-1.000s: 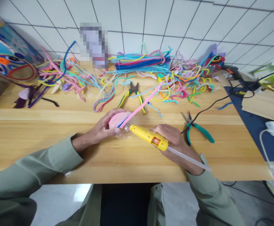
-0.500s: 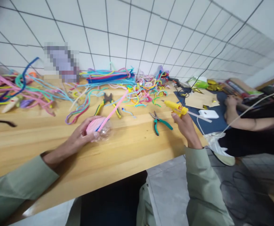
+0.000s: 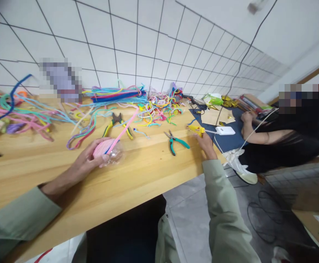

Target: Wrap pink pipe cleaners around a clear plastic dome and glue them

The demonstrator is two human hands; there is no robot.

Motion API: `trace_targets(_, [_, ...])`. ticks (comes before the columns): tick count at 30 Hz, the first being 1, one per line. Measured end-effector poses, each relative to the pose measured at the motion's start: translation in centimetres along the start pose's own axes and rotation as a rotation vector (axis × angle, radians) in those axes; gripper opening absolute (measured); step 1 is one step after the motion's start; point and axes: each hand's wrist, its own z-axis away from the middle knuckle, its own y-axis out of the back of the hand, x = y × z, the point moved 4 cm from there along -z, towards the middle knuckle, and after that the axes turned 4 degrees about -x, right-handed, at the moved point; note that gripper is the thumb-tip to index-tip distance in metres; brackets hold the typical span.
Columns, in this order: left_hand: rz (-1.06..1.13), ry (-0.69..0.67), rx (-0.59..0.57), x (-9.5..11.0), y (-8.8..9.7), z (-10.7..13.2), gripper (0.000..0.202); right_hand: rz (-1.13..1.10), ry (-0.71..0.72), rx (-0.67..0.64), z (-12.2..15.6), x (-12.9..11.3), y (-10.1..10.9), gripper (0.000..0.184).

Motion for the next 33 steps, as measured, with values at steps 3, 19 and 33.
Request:
trace_targets(3, [-0.004,-0.004,0.004,0.0,-0.2,0.1,0.07,0.03,-0.026,0.094,2.8,-0.8,1.5,0.042])
trace_targets(19, [0.064,-0.102,-0.013,1.3,-0.8,0.0,0.064,-0.859,0.465,-0.646,17.0,-25.3,-11.5,0.035])
trace_targets(33, [0.12,-0.167,-0.032,1.3,-0.9,0.0,0.059,-0.905,0.306,-0.598,17.6,-25.3,-13.0,0.023])
